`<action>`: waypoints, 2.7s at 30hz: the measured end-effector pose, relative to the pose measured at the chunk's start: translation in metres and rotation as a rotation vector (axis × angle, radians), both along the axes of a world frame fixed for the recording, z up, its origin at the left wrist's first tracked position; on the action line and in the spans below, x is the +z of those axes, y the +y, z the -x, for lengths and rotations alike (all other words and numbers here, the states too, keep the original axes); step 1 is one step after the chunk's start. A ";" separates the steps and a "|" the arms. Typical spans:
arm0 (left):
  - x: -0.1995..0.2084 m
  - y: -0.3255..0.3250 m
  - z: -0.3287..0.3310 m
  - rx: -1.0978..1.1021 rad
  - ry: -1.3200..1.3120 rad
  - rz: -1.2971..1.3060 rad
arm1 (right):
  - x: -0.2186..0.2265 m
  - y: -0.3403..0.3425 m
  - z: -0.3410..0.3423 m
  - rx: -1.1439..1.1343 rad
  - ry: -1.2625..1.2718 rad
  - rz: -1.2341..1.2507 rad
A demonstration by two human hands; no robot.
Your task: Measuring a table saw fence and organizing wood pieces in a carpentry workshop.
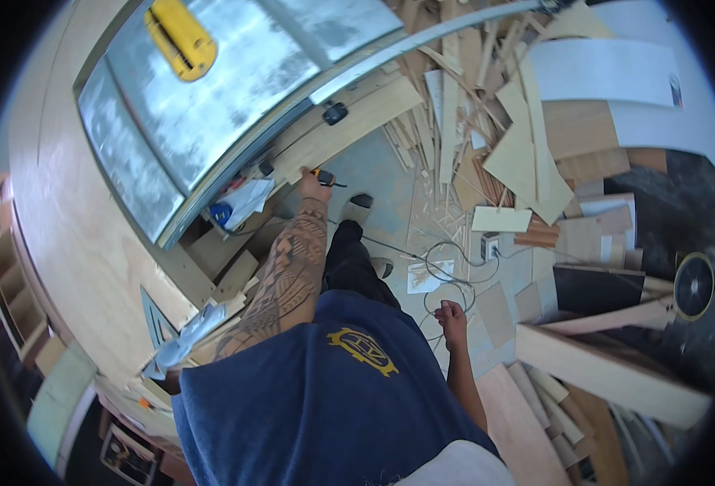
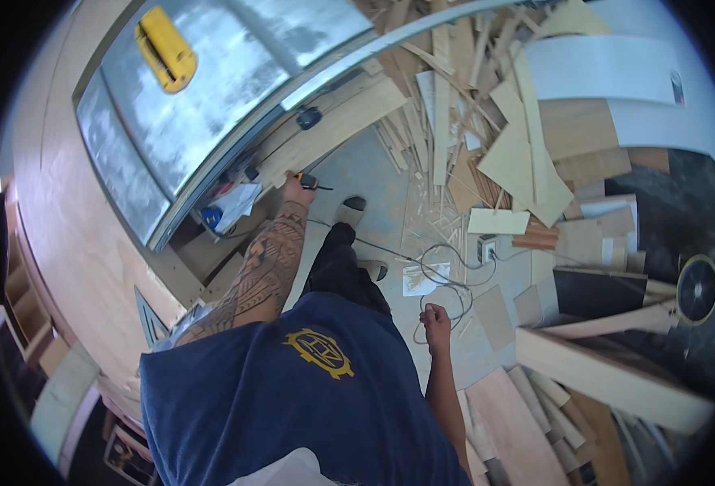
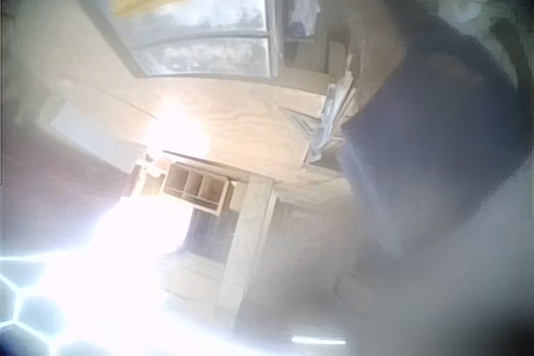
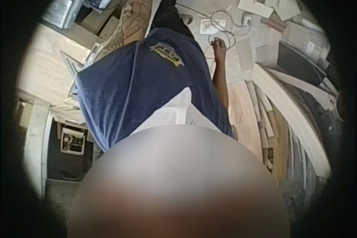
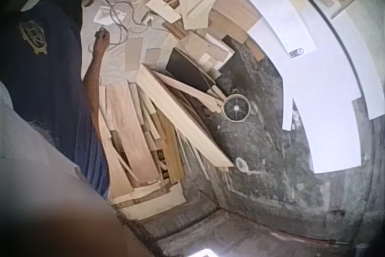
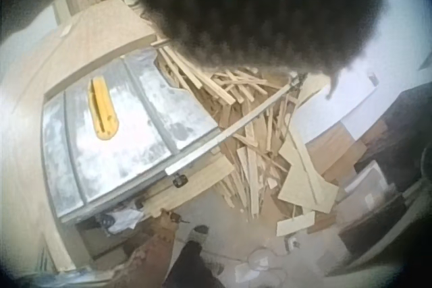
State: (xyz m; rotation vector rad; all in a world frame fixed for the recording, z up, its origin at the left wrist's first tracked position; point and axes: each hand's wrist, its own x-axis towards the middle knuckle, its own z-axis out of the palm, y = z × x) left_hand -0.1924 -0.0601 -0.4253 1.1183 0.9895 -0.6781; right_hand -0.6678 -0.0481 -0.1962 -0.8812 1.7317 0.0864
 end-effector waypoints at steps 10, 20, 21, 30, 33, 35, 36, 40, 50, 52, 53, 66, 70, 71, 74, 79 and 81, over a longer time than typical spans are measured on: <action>-0.036 0.003 -0.012 0.245 0.038 0.092 | 0.010 -0.027 -0.013 0.098 -0.022 0.009; 0.057 0.072 0.022 -0.037 0.234 0.134 | -0.004 -0.032 0.002 0.092 -0.052 -0.056; 0.063 0.087 0.021 -0.022 0.225 0.124 | -0.005 -0.034 0.000 0.068 -0.060 -0.054; 0.052 0.185 -0.090 -0.578 -0.301 -0.072 | -0.052 -0.040 0.008 0.313 -0.147 0.163; 0.041 0.153 -0.110 -0.899 -0.329 -0.218 | -0.058 -0.041 0.000 0.428 -0.032 0.334; 0.037 0.153 -0.111 -1.089 -0.404 -0.508 | -0.036 -0.050 -0.016 0.425 0.012 0.309; 0.037 0.146 -0.099 -1.190 -0.441 -0.629 | -0.029 -0.046 -0.012 0.323 0.055 0.355; 0.052 0.127 -0.046 -1.583 -0.503 -0.962 | -0.016 -0.029 0.013 0.177 0.082 0.426; 0.067 0.034 0.114 -2.283 -0.837 -1.056 | -0.047 0.150 0.089 -0.319 0.227 0.329; 0.077 0.004 0.161 -2.344 -0.989 -0.933 | -0.055 0.204 0.104 -0.534 0.244 0.279; 0.082 -0.007 0.173 -2.354 -1.112 -0.708 | -0.051 0.226 0.111 -0.627 0.217 0.256; 0.111 -0.081 0.428 -2.875 -0.908 0.640 | -0.118 0.531 0.232 -1.705 0.126 0.099; 0.097 -0.007 0.564 -3.221 -1.147 1.377 | -0.173 0.630 0.225 -1.333 0.361 -0.010; 0.079 0.027 0.596 -2.609 -1.997 2.227 | -0.213 0.686 0.216 -0.953 0.688 0.086; 0.136 0.064 0.636 -3.365 -0.905 0.498 | -0.202 0.606 0.277 -1.543 0.124 -0.058; 0.100 0.033 0.688 -3.460 -1.628 1.601 | -0.162 0.533 0.344 -1.722 0.010 0.149; 0.088 0.010 0.706 -3.279 -1.935 1.484 | -0.116 0.480 0.383 -1.595 0.037 0.268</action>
